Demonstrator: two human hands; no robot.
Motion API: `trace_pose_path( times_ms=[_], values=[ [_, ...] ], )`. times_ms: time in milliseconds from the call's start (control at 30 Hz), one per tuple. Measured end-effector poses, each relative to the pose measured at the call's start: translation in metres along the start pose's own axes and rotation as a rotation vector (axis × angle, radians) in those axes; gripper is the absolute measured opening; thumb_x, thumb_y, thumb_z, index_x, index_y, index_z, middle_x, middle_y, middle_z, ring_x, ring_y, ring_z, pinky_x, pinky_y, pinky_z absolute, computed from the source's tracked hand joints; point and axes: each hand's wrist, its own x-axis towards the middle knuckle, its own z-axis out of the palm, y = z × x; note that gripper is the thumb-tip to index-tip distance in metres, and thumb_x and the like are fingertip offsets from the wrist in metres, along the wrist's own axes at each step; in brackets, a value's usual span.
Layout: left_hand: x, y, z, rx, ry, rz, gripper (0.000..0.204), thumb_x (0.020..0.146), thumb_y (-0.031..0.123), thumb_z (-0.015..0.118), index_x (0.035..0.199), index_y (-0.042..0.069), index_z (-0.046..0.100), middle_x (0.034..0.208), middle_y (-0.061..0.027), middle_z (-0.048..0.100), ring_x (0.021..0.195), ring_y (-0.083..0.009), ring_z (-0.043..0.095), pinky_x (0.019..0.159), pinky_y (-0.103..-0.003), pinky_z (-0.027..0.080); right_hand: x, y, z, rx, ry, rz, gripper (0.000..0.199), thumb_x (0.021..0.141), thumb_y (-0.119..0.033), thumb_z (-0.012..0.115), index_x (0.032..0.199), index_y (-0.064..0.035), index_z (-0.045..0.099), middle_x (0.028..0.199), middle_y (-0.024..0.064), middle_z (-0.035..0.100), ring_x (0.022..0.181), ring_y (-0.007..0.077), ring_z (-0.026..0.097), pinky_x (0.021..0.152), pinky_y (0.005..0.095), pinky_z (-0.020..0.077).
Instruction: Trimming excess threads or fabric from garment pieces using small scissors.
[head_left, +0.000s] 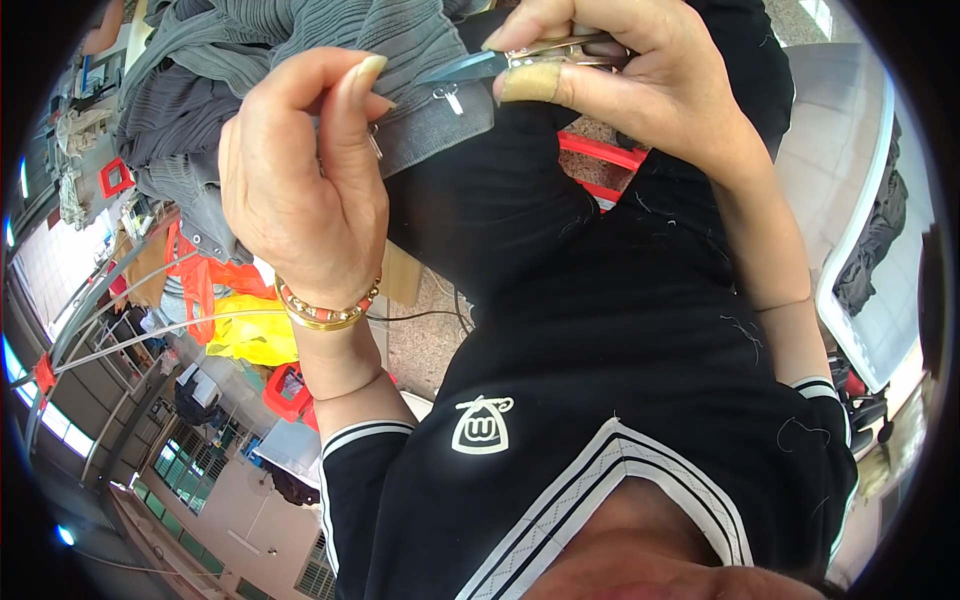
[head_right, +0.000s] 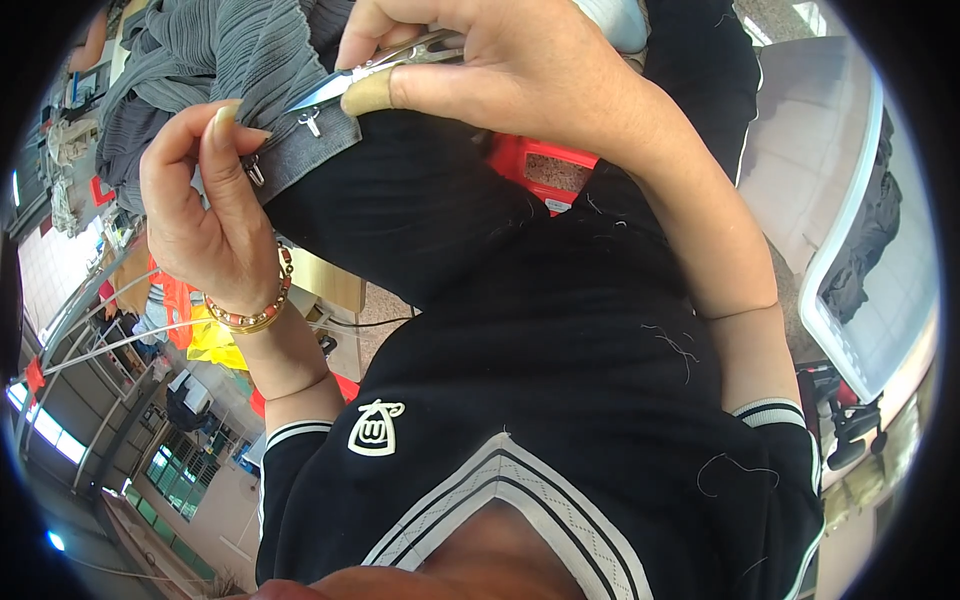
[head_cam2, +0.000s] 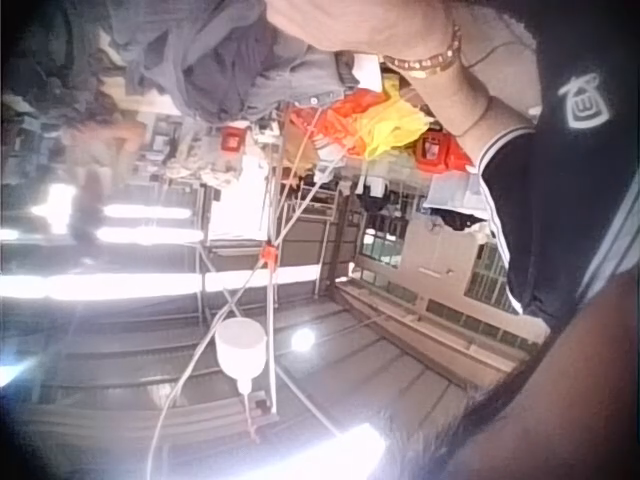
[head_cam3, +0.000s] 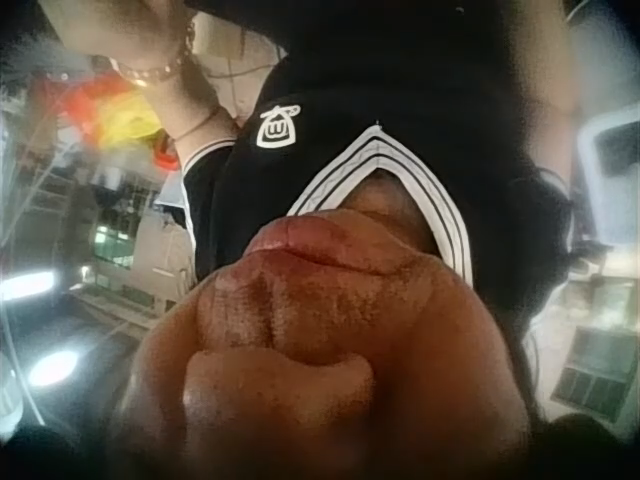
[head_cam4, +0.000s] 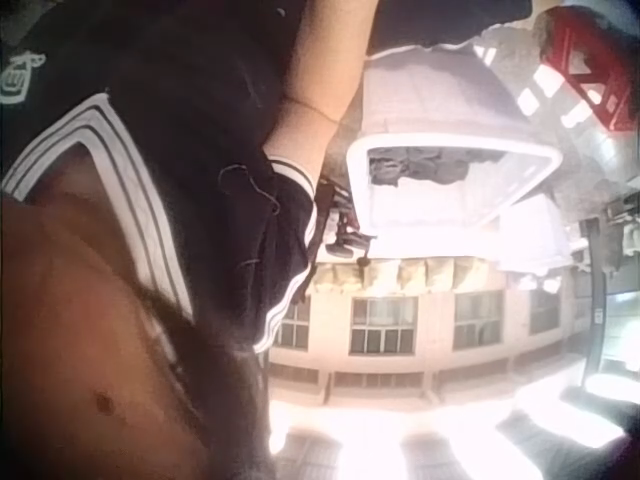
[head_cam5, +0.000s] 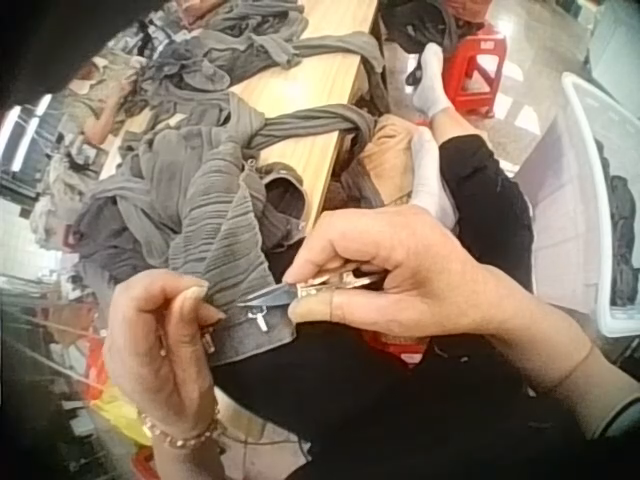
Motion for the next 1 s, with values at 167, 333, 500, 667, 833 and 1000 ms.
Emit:
trace_pose_path(
  times_ms=[167,333,500,667,833,1000],
  values=[
    [0.000,0.000,-0.005,-0.286,0.081,-0.115,0.022,0.093,0.004,0.062,0.113,-0.002,0.055,0.093,-0.0139,0.067,0.080,-0.0163,0.064,0.076,-0.026,0.050,-0.013,-0.008,-0.007,0.203,0.165,0.472,0.022,0.084,-0.001,0.075,0.102,0.0006,0.063,0.086,0.0003,0.065,0.071,0.0036,0.057,0.062,0.0167,0.0437],
    [0.012,0.002,-0.021,-0.038,-0.413,0.159,0.056,0.067,0.019,0.085,0.117,0.003,0.064,0.119,-0.0137,0.062,0.104,-0.0264,0.058,0.092,-0.034,0.045,-0.038,0.039,-0.018,0.559,0.241,-0.011,0.022,0.086,0.001,0.071,0.105,0.0012,0.061,0.089,0.0035,0.067,0.075,0.0052,0.062,0.066,0.0181,0.0479],
    [0.017,-0.005,-0.012,-0.078,-0.292,0.129,0.016,0.080,0.004,0.071,0.096,0.007,0.071,0.094,-0.0067,0.069,0.086,-0.0249,0.062,0.079,-0.033,0.047,-0.037,0.001,-0.018,0.167,0.306,0.531,0.021,0.087,-0.001,0.070,0.106,0.0006,0.061,0.086,0.0016,0.064,0.073,0.0048,0.058,0.065,0.0180,0.0447],
    [0.026,0.001,0.002,-0.612,-0.189,-0.425,0.012,0.095,0.007,0.062,0.101,-0.002,0.067,0.087,0.0002,0.066,0.081,-0.0042,0.057,0.073,-0.018,0.044,-0.036,-0.008,-0.014,0.115,0.331,0.392,0.027,0.082,-0.001,0.076,0.106,0.0014,0.064,0.094,0.0031,0.069,0.081,0.0025,0.061,0.069,0.0154,0.0468],
    [0.031,0.003,0.009,-0.968,-0.162,-0.511,0.016,0.097,0.008,0.059,0.107,-0.004,0.066,0.094,0.0022,0.065,0.086,-0.0028,0.056,0.078,-0.017,0.044,-0.029,-0.017,-0.015,-0.130,0.337,0.173,0.034,0.076,0.000,0.081,0.106,0.0020,0.065,0.079,-0.0042,0.062,0.057,-0.0025,0.038,0.050,0.0153,0.0271],
    [0.031,0.002,0.013,-0.993,-0.151,-0.516,0.017,0.098,0.010,0.058,0.107,-0.004,0.065,0.095,0.0016,0.065,0.086,-0.0022,0.056,0.079,-0.016,0.043,-0.020,-0.016,-0.019,-0.385,0.240,0.004,0.035,0.075,-0.001,0.081,0.106,0.0008,0.066,0.071,-0.0060,0.055,0.055,-0.0019,0.036,0.047,0.0173,0.0251]
  ],
)
